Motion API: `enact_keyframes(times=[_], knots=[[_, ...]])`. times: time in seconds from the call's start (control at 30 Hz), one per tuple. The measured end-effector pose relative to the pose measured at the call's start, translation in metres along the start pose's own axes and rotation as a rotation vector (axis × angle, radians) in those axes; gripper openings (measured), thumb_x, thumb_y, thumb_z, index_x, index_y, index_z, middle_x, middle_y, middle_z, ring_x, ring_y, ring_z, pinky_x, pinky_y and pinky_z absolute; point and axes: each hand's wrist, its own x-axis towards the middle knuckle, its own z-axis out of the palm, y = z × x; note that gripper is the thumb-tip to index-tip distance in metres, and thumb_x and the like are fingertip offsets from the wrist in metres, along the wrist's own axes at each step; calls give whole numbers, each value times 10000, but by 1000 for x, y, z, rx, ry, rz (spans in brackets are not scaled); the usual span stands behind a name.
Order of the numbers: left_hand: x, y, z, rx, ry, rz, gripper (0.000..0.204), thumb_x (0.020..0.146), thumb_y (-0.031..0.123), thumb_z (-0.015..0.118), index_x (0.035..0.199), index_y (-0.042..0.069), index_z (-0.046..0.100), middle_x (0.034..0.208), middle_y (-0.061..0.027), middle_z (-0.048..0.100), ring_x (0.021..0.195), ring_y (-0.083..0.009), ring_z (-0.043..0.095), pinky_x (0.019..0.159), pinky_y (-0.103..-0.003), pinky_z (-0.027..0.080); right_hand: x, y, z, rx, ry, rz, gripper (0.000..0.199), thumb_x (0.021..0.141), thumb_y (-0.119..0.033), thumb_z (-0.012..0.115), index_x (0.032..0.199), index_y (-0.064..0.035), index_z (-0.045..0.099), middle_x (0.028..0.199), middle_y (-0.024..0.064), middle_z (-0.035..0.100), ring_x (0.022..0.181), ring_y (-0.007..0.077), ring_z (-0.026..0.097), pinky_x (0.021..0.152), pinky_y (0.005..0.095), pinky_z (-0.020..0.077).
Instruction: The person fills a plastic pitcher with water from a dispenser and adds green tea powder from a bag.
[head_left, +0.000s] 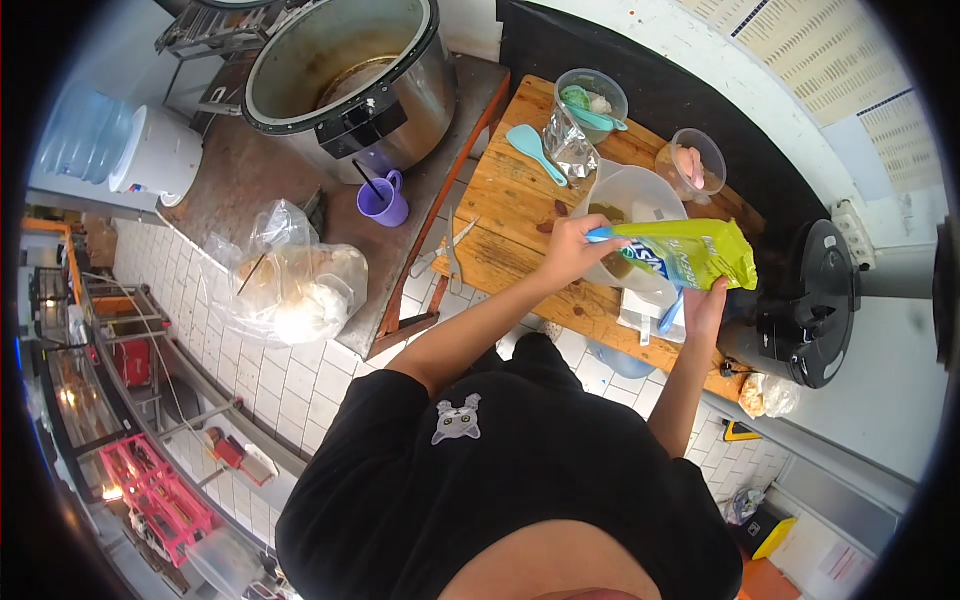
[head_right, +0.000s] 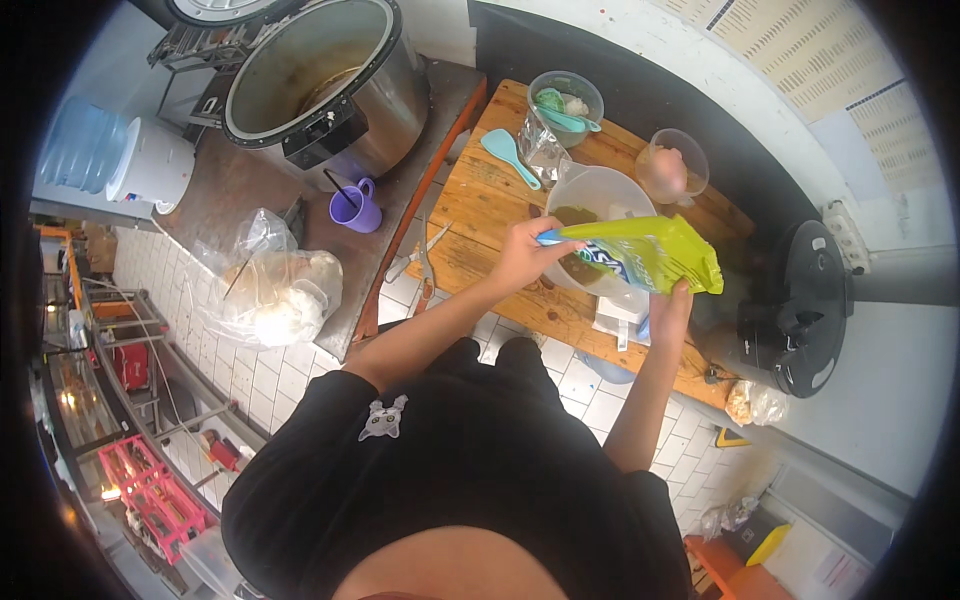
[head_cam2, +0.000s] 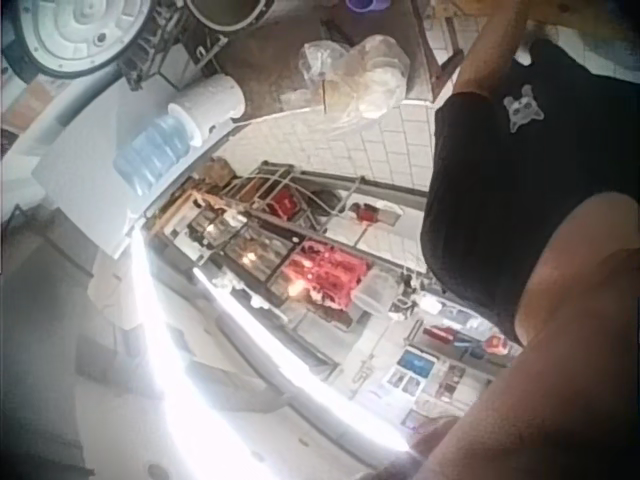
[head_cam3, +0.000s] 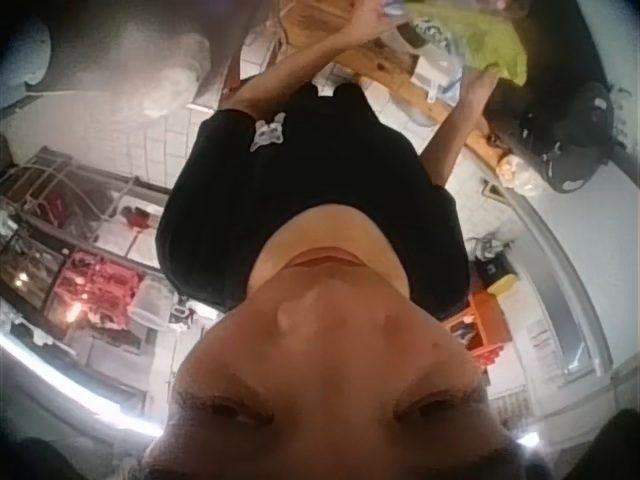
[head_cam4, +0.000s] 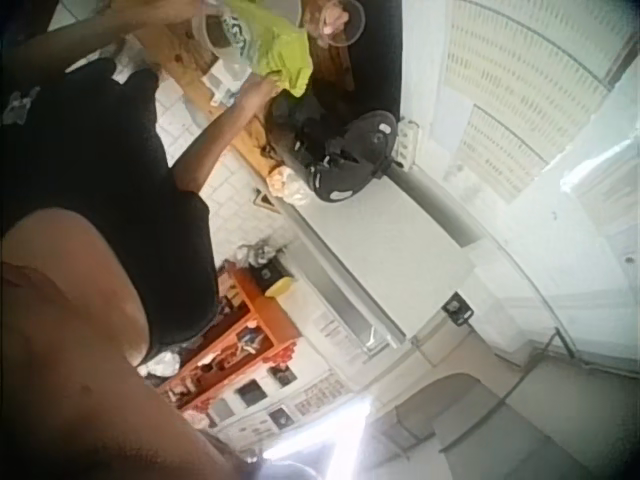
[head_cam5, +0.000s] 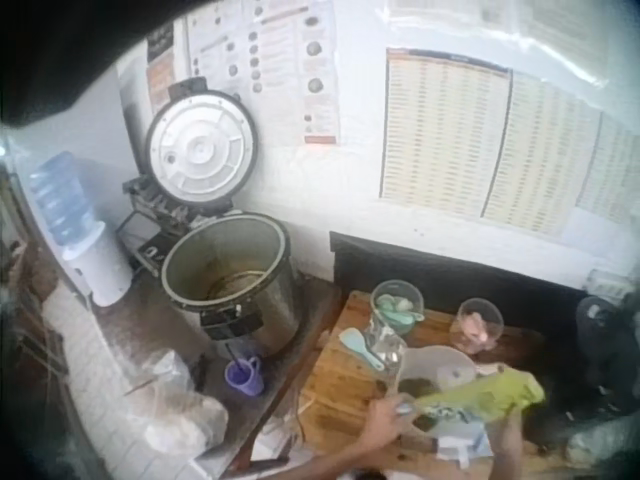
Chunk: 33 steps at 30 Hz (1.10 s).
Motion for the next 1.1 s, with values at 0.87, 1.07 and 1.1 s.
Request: enact_keyframes(times=[0.87, 1.07, 1.1], knots=[[64, 14, -31, 316, -563, 428, 311, 645, 222, 734, 874, 47, 617, 641, -123, 581, 597, -276, 580, 558, -346, 438, -45, 29, 35, 798, 406, -161, 667, 741, -410, 640, 1300, -146, 388, 1332, 69, 396, 1240, 260, 332, 1054, 482, 211], [49, 8, -16, 180, -494, 499, 305, 691, 144, 659, 981, 70, 599, 691, -132, 602, 603, -295, 584, 559, -371, 446, -45, 12, 33, 735, 427, -226, 713, 699, -469, 668, 1282, -152, 409, 1320, 64, 401, 1231, 267, 339, 1055, 481, 200], [45, 6, -14, 197, -513, 494, 324, 690, 122, 644, 1007, 77, 593, 723, -140, 607, 633, -298, 587, 582, -380, 449, -44, 13, 33, 718, 433, -228, 709, 699, -469, 669, 1279, -152, 413, 1315, 64, 405, 1226, 268, 343, 1054, 482, 200]])
